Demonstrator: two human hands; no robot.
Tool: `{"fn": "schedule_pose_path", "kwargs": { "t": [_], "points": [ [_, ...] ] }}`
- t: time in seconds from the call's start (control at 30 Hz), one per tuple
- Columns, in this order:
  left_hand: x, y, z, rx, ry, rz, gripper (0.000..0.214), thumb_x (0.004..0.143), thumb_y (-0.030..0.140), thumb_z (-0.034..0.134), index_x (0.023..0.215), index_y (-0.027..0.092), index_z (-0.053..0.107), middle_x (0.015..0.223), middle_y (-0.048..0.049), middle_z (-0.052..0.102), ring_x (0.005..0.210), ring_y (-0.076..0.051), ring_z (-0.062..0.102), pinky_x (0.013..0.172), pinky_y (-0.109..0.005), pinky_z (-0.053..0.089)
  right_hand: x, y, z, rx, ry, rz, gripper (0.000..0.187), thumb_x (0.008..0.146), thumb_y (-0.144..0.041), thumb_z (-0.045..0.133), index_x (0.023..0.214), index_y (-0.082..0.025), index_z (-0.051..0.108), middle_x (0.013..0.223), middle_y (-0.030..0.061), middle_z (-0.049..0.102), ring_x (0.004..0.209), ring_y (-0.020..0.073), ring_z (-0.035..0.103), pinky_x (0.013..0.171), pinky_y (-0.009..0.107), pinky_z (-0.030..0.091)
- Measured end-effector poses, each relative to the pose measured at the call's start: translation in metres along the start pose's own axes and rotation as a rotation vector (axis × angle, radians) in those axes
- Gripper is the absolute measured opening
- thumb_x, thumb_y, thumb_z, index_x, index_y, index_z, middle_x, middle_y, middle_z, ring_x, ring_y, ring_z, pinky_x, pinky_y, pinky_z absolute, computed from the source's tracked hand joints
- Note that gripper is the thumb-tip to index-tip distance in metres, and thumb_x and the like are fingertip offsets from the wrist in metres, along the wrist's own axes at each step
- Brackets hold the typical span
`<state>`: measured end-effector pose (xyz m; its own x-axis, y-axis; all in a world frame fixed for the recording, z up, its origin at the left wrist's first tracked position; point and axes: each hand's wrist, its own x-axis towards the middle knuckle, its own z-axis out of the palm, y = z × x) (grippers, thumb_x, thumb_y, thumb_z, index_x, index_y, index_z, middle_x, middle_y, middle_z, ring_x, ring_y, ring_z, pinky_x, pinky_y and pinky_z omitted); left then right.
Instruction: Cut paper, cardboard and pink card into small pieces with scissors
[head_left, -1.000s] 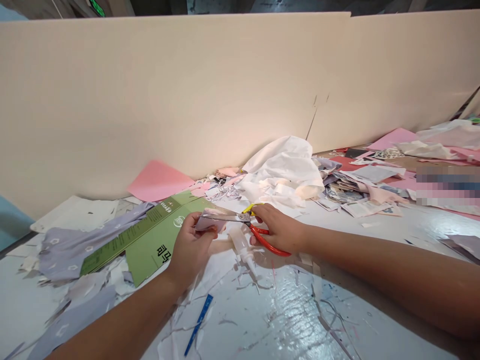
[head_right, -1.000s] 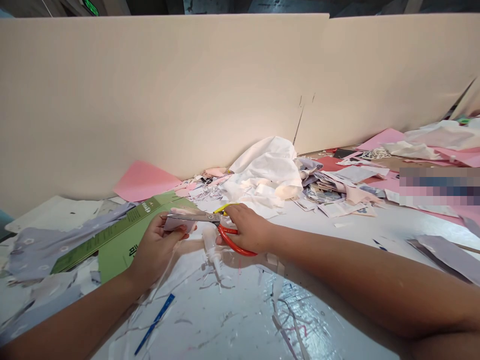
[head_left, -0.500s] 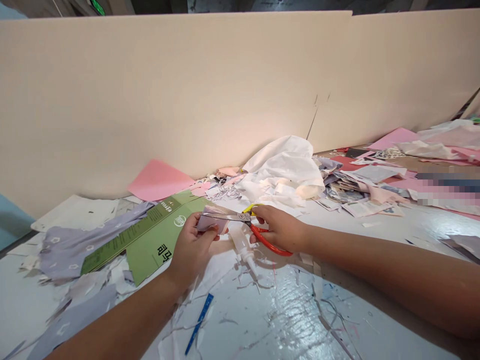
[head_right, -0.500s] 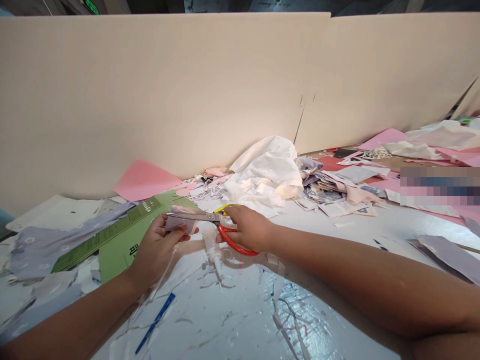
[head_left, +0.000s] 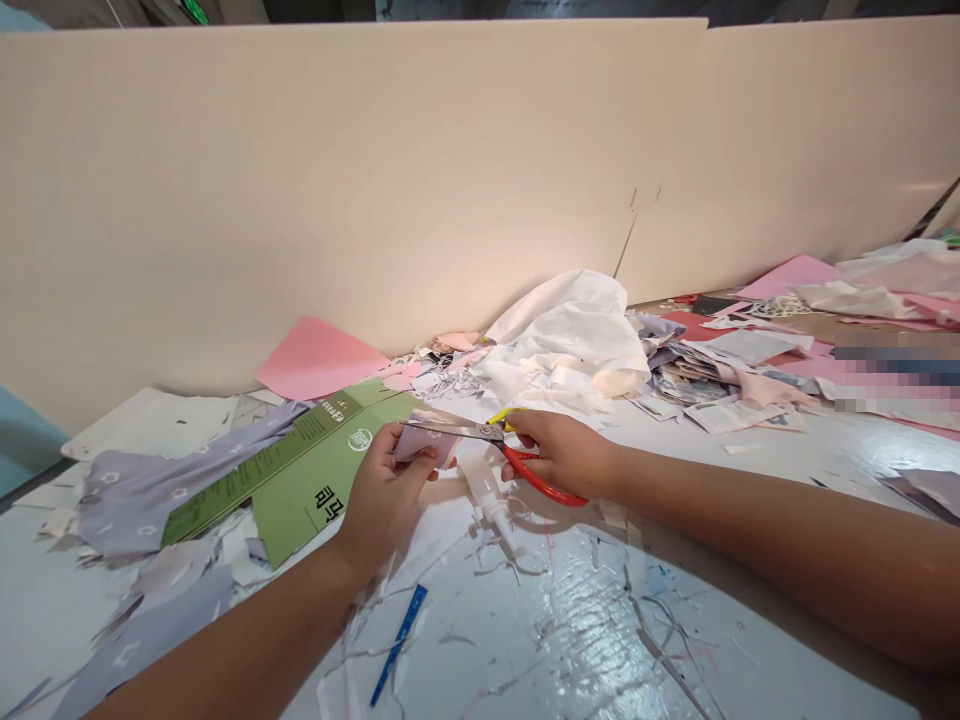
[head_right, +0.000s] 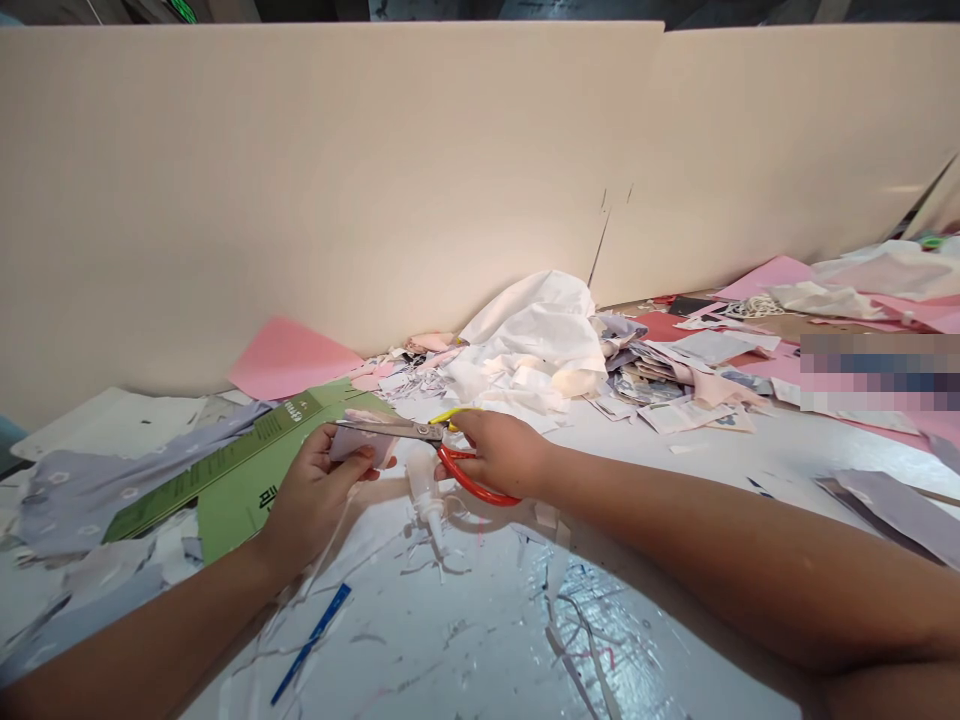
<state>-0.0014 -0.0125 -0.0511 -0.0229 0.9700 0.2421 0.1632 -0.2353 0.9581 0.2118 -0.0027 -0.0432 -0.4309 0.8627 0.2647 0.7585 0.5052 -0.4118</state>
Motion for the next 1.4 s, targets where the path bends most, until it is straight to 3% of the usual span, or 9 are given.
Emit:
{"fn": "schedule_pose_path", "kwargs": {
  "t": [0.33,0.63,0.83,1.4],
  "points": [
    [0.000,0.001,0.000,-0.010,-0.019,-0.002,0.021,0.070,0.029,0.059,0.088,0.020,0.051,0.074,0.0020,0.059,0.064,-0.011,0.055,0.060,-0.024,0.045,-0.001,-0.001,-0.005,-0.102,-0.055,0.050,0.032,0.073,-0.052,0.050,0.072,-0.020,0.048,0.062,-0.0008,0.051,0.054,0.0120,0.043,0.047,0.022,0.026],
    [-0.003,0.004,-0.001,0.014,-0.028,-0.044,0.020,0.072,0.031,0.058,0.088,0.021,0.050,0.066,0.0041,0.056,0.058,-0.010,0.054,0.050,-0.020,0.042,-0.001,-0.001,-0.008,-0.111,-0.118,0.048,0.027,0.078,-0.044,0.045,0.084,-0.020,0.056,0.069,0.0034,0.060,0.059,0.0146,0.050,0.050,0.023,0.029],
    [-0.002,0.002,-0.001,0.028,-0.036,-0.046,0.017,0.073,0.030,0.057,0.087,0.021,0.050,0.064,0.0049,0.057,0.056,-0.008,0.050,0.052,-0.018,0.042,-0.001,-0.001,-0.008,-0.190,-0.111,0.039,0.033,0.078,-0.050,0.043,0.082,-0.019,0.054,0.071,0.0048,0.062,0.060,0.0153,0.052,0.049,0.023,0.028],
    [-0.003,0.006,-0.001,0.014,-0.056,-0.057,0.018,0.073,0.029,0.057,0.086,0.020,0.050,0.068,0.0037,0.057,0.057,-0.009,0.053,0.053,-0.021,0.041,0.000,0.002,-0.010,-0.399,-0.123,-0.010,0.029,0.082,-0.043,0.040,0.077,-0.017,0.053,0.072,0.0062,0.065,0.061,0.0168,0.056,0.048,0.023,0.024]
  ]
}}
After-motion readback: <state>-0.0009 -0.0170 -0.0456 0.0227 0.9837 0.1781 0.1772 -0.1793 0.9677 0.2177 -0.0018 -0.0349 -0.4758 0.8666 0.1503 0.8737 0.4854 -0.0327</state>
